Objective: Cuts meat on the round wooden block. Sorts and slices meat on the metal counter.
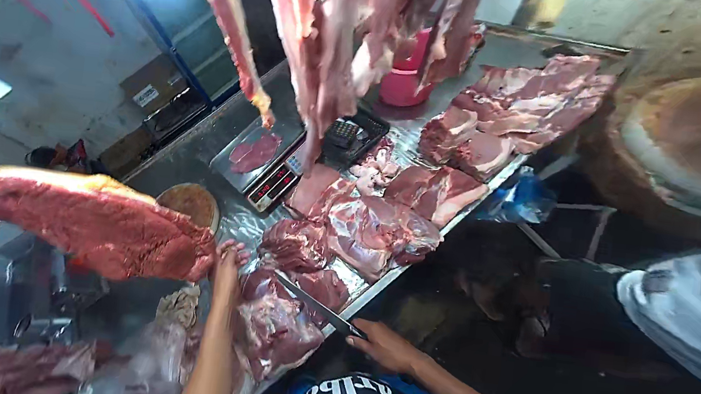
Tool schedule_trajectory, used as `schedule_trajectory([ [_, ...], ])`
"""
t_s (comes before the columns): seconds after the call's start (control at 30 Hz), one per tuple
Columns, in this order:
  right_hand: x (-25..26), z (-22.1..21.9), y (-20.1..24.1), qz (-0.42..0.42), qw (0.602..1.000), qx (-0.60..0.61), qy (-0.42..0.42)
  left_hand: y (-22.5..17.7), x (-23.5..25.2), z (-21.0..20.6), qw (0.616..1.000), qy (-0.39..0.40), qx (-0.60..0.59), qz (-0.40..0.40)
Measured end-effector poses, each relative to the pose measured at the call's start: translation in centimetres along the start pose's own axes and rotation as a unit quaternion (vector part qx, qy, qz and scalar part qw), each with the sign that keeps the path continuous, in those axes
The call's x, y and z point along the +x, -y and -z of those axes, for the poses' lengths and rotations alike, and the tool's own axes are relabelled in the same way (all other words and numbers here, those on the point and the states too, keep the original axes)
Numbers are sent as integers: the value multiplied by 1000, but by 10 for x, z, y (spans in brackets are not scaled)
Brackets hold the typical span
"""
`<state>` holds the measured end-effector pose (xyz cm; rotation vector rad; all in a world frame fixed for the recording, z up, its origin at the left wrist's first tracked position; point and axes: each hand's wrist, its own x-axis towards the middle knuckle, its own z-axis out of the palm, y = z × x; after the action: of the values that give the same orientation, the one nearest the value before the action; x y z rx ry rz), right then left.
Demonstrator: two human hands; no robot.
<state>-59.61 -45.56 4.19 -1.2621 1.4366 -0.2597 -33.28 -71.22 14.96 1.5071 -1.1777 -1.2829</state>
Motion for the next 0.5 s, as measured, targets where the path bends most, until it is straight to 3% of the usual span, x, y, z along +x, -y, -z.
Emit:
schedule_trajectory([
  [0.13, 20, 15, 26, 24, 997, -55, 38, 28, -78, 109, 995, -24, 73, 56],
  [0.23, 27, 19, 50, 22, 995, -92, 41, 61, -129, 167, 986, -90, 90, 108],
  [0.33, 33, 7, 69, 8, 998, -67, 18, 99, -164, 187, 959, -140, 206, 134],
  [0.5, 26, -51, 88, -49, 998, 21, -37, 143, -189, 175, 860, 23, 478, 177],
])
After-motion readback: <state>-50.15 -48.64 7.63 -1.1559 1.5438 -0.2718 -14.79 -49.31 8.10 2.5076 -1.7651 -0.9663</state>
